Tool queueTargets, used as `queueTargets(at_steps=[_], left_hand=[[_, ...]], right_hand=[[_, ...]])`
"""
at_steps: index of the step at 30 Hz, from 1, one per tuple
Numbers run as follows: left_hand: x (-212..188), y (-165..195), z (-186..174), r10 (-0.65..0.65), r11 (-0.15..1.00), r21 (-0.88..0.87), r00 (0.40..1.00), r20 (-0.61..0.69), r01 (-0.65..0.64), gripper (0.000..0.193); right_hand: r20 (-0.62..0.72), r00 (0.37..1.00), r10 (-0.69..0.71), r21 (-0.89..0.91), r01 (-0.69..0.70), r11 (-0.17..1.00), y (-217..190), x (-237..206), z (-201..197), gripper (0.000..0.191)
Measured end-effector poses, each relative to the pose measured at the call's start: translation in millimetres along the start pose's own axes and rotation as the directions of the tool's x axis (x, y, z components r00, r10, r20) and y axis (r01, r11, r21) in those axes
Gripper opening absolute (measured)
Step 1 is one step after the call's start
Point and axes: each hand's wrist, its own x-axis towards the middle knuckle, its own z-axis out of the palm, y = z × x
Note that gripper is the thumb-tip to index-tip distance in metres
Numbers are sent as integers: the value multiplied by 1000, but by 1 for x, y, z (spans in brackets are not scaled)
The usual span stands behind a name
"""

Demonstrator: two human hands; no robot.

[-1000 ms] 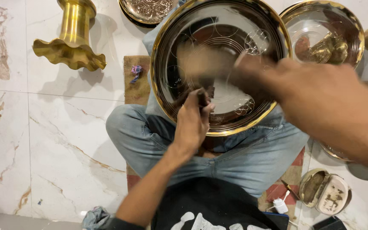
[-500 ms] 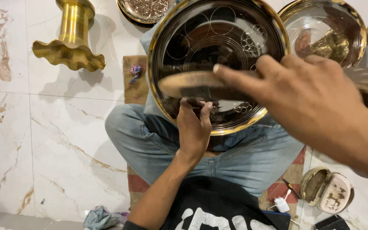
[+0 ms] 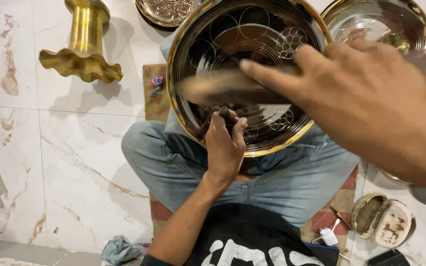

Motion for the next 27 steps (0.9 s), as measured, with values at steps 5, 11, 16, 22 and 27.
queueTargets(at_steps=[5,11,16,22,27], left_hand=[[10,-3,-2,98,992,-87,993,70,-92,25],[25,-12,-10,233,972,-46,925,298,-230,27],[56,-17,-7,427,900,-168,731,532,-403,36],[84,-13,1,504,815,-265,406,763,-515,40],[98,-14,12,582,699,-396,150,799,-596,49]], right_hand=[[262,958,115,91,-144,985,5,-4,-5,81],[24,973,231,365,-224,904,12,-31,50,81],[3,904,427,483,-375,791,-7,-67,107,81],[3,682,732,860,-376,346,-79,-93,186,72],[-25,601,799,721,-542,431,-141,-111,218,75]])
